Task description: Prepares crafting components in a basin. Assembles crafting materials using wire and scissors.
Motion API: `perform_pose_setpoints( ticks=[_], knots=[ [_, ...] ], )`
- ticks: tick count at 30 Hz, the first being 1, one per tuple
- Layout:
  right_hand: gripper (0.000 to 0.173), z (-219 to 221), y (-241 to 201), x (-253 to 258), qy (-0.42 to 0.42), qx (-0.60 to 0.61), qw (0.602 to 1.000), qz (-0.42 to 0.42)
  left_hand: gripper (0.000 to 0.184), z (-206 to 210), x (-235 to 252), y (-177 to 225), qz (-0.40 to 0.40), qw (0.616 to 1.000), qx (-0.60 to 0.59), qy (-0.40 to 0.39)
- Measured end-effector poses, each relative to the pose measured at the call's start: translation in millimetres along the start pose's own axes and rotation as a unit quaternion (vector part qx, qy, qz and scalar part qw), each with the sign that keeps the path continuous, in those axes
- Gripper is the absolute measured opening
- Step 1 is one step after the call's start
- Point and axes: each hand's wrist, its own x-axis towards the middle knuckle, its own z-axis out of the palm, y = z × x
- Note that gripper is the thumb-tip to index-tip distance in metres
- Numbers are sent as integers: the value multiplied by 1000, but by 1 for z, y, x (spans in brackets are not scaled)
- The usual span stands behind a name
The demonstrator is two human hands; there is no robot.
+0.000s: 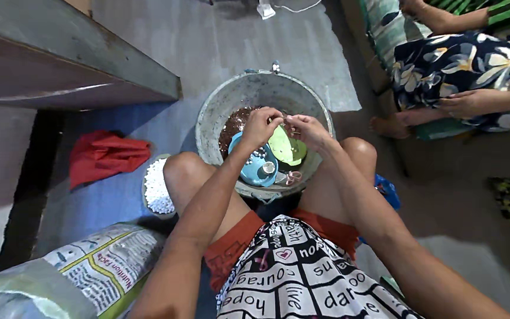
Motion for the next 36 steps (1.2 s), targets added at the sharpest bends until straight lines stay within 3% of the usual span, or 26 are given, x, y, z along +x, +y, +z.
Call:
perform_pose_setpoints(
  ticks=[7,13,20,25,29,32,36],
  knots=[
    [26,4,-23,13,-18,-133,987,-92,23,-21,15,5,-18,992,69,-103],
    [27,16,-83,46,-33,-184,969,-158,24,-64,55,3,51,993,81,-69],
    [27,23,-64,69,-14,-250,953,-168,21,-73,55,-26,22,995,54,-75],
    [25,20,-66,77,-22,-218,965,-146,19,-71,64,-34,0,997,12,-75],
    [27,-10,-72,85,38,-196,970,-136,22,-89,68,-42,-34,996,61,-51],
    [26,-36,-79,84,106,-103,980,-130,20,-116,63,-52,-98,995,14,18],
    [27,-21,-73,88,93,6,993,-73,20,-109,75,-55,-130,990,20,40]
  ],
)
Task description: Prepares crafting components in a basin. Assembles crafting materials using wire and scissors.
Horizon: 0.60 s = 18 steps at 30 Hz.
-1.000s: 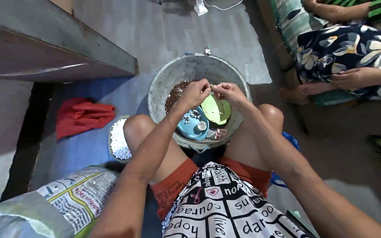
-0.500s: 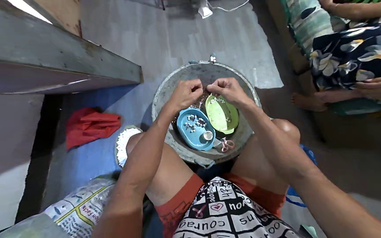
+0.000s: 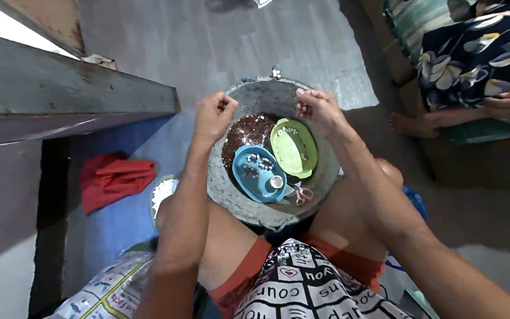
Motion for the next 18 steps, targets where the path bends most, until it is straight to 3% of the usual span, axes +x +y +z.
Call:
perform_pose_setpoints(
  ticks=[3,10,18],
  knots=[
    [28,8,6,2,-13,19,999,24,14,15,1,-3,23,998,59,-13],
    [28,21,14,3,-43,17,998,40,33,57,-8,18,148,988,42,-13],
    [28,32,21,-3,-72,-7,996,47,21,70,-9,14,197,974,113,0]
  ],
)
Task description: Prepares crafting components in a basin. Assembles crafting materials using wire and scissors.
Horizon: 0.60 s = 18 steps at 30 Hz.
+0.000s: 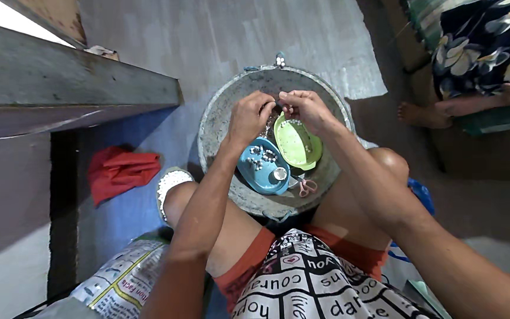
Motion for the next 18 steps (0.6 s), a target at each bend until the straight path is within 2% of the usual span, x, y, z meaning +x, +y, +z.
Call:
perform_pose_setpoints(
  ticks=[4,8,11,15,18],
  knots=[
    [26,0,-1,-3,0,-57,998,-39,23,-9,-2,-1,-7,999,11,-39],
    [25,0,-1,-7,-13,-64,997,-33,22,-9,-6,-1,14,998,24,-50],
    [24,-6,-3,-8,11,-59,997,-42,22,-16,-8,-5,6,997,47,-56],
    [22,-59,-24,-12,98,-46,991,-79,23,-55,-20,-35,-124,990,58,-36],
    [21,-55,-23,-18,49,-49,991,-111,21,-54,-15,-42,-147,989,15,-14]
  ],
)
